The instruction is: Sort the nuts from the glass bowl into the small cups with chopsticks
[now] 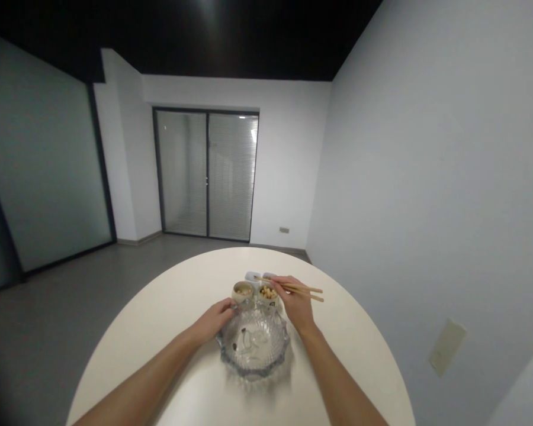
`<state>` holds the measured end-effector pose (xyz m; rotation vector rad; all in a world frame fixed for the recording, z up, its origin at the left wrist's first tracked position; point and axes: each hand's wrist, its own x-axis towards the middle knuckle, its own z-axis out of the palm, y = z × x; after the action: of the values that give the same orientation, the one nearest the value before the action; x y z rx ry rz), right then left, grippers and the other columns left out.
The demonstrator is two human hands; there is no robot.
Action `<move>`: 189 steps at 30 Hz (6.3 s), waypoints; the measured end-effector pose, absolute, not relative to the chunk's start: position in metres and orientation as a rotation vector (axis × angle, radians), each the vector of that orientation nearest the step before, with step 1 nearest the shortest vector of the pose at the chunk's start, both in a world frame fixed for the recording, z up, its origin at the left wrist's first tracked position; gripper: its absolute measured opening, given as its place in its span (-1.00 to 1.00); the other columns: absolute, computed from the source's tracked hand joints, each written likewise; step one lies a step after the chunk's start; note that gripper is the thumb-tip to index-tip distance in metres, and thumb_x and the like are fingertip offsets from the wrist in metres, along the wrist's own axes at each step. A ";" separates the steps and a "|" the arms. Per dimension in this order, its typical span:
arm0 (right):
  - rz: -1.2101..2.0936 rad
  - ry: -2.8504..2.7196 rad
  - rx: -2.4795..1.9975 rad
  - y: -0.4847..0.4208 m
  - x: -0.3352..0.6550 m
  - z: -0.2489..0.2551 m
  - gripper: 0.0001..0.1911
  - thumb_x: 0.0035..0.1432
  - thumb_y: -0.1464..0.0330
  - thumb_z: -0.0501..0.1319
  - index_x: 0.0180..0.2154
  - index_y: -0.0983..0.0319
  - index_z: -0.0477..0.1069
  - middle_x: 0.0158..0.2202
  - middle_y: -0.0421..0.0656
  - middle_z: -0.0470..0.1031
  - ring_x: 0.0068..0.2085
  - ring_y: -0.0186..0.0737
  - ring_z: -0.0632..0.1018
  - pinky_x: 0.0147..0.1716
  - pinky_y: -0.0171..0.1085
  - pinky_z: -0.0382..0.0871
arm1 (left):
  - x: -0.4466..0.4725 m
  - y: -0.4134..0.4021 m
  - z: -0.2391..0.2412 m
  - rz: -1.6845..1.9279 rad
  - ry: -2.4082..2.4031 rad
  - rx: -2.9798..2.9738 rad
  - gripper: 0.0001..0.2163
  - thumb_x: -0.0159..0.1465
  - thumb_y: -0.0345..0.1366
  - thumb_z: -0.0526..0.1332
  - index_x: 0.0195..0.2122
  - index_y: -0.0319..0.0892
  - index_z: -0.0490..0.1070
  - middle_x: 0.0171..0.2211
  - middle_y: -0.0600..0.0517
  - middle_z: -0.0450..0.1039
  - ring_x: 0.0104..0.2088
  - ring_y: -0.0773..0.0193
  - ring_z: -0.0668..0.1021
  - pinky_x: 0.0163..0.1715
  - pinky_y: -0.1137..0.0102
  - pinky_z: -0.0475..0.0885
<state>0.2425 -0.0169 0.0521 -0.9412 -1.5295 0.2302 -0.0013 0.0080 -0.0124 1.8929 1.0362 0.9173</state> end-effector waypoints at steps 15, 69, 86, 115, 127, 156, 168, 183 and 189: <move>0.266 -1.546 -0.944 0.007 0.239 0.019 -0.80 0.16 0.19 0.28 -0.28 0.15 0.58 -0.25 -0.12 0.61 -0.17 -0.08 0.59 -0.02 -0.05 0.44 | -0.002 0.008 -0.011 0.916 1.052 1.920 -0.75 0.15 -0.29 0.04 -0.24 -0.22 0.45 -0.24 -0.01 0.49 -0.20 0.17 0.46 -0.12 0.35 0.30; 0.454 -1.527 -1.009 -0.014 0.262 0.060 -0.73 0.02 0.15 0.37 -0.31 0.20 0.60 -0.37 -0.10 0.64 -0.32 -0.09 0.62 -0.26 -0.12 0.53 | -0.001 0.003 -0.006 0.914 1.056 1.908 -0.76 0.19 -0.21 0.06 -0.28 -0.22 0.42 -0.31 0.02 0.47 -0.25 0.19 0.44 -0.22 0.37 0.28; 0.300 -1.519 -0.990 0.012 0.248 0.027 -0.78 0.13 0.17 0.28 -0.28 0.16 0.58 -0.25 -0.12 0.63 -0.20 -0.07 0.60 -0.06 -0.05 0.46 | -0.001 0.003 -0.005 0.917 1.051 1.908 -0.73 0.16 -0.23 0.05 -0.24 -0.22 0.45 -0.23 -0.02 0.50 -0.18 0.15 0.46 -0.09 0.33 0.30; 0.948 -1.970 -1.036 -0.062 0.223 0.073 -0.77 0.01 0.21 0.40 -0.37 0.24 0.58 -0.40 -0.12 0.60 -0.33 -0.12 0.58 -0.32 -0.23 0.44 | -0.001 0.008 -0.012 0.944 1.019 1.924 -0.75 0.21 -0.24 0.06 -0.21 -0.21 0.47 -0.21 0.00 0.52 -0.19 0.16 0.47 -0.13 0.36 0.31; 0.946 -1.993 -0.984 -0.060 0.226 0.066 -0.81 0.05 0.25 0.39 -0.32 0.24 0.60 -0.35 -0.10 0.62 -0.28 -0.12 0.61 -0.26 -0.23 0.48 | -0.001 0.010 -0.012 0.942 1.031 1.925 -0.75 0.18 -0.28 0.06 -0.22 -0.22 0.47 -0.21 -0.01 0.52 -0.18 0.16 0.47 -0.12 0.35 0.31; 0.294 -1.703 -1.032 0.023 0.251 0.056 -0.74 0.14 0.15 0.27 -0.29 0.20 0.57 -0.26 -0.11 0.63 -0.17 -0.08 0.61 -0.06 -0.09 0.46 | -0.002 0.010 -0.013 0.929 1.051 1.910 -0.74 0.17 -0.27 0.06 -0.22 -0.22 0.47 -0.20 -0.02 0.52 -0.17 0.16 0.47 -0.09 0.34 0.32; 0.254 -1.809 -1.010 0.015 0.251 0.048 -0.79 0.18 0.20 0.26 -0.24 0.16 0.58 -0.20 -0.14 0.63 -0.11 -0.11 0.60 0.01 -0.09 0.43 | 0.000 0.007 -0.009 0.919 1.049 1.907 -0.74 0.18 -0.24 0.06 -0.23 -0.23 0.46 -0.22 -0.01 0.51 -0.17 0.15 0.47 -0.08 0.33 0.31; 0.122 -1.807 -0.998 0.012 0.248 0.043 -0.77 0.19 0.17 0.25 -0.23 0.14 0.59 -0.22 -0.11 0.64 -0.14 -0.06 0.61 -0.03 -0.06 0.47 | 0.000 0.008 -0.012 0.937 1.032 1.884 -0.76 0.19 -0.24 0.06 -0.24 -0.22 0.45 -0.25 0.00 0.51 -0.21 0.17 0.47 -0.15 0.36 0.31; 0.125 -1.880 -0.922 -0.005 0.244 0.049 -0.78 0.23 0.18 0.23 -0.23 0.13 0.58 -0.24 -0.12 0.64 -0.18 -0.08 0.62 -0.10 -0.10 0.50 | 0.000 0.006 -0.009 0.931 1.037 1.894 -0.75 0.19 -0.22 0.06 -0.25 -0.22 0.46 -0.25 -0.01 0.51 -0.20 0.16 0.47 -0.12 0.34 0.31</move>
<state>0.2439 -0.0046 0.0488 -0.9225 -1.8802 0.1247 0.0002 0.0065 -0.0093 1.8944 1.0374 0.9309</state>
